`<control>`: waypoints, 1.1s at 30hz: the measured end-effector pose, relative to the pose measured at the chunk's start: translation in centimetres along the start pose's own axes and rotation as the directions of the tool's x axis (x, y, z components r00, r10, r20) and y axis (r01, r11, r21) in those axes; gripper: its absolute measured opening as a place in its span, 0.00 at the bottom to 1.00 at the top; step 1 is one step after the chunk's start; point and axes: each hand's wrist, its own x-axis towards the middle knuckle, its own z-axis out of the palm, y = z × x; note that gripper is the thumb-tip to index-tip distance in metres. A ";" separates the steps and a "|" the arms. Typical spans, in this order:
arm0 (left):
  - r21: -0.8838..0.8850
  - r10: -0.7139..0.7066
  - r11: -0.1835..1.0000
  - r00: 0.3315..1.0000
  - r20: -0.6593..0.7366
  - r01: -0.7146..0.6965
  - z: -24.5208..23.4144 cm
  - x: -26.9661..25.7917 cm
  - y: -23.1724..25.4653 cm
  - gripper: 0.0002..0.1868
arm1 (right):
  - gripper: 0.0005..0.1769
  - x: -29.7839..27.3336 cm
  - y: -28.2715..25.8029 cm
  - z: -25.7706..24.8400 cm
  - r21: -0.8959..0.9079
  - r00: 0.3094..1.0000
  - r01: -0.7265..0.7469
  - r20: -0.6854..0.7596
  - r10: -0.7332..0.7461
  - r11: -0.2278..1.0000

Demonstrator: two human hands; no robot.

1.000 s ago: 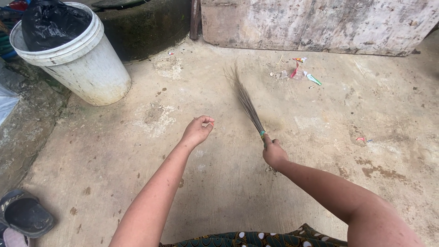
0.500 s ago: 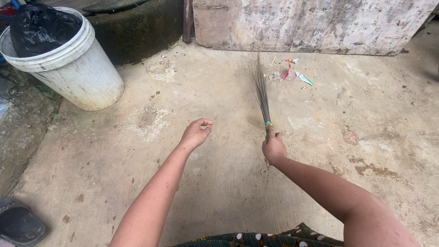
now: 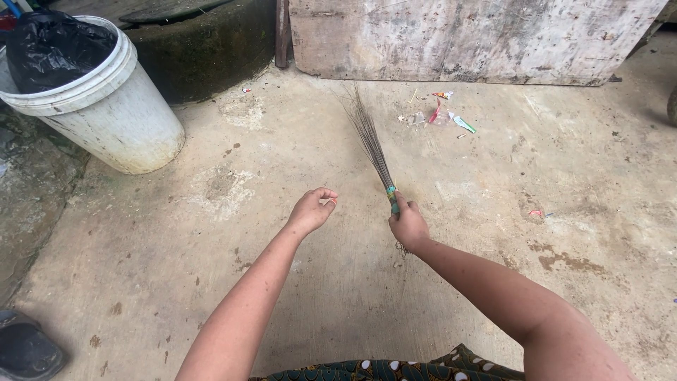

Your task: Sweeping debris and dirt off a concrete floor using a stick broom.

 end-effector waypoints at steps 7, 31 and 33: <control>-0.034 0.022 0.999 0.999 0.026 -0.021 0.6 0.6 1.7 0.18 | 0.52 2.9 -7.4 -0.1 0.419 0.995 -0.098 0.043 0.088 0.903; -0.895 -0.161 0.393 0.943 -0.292 -0.210 -1.9 5.1 8.2 0.12 | 0.42 -0.7 -11.4 1.1 0.831 0.863 -0.504 0.492 -0.113 -0.233; -0.833 -0.175 0.458 0.887 -0.427 -0.311 -1.7 4.0 10.7 0.12 | 0.43 0.2 -11.7 1.3 0.845 0.910 -0.400 0.413 -0.043 -0.355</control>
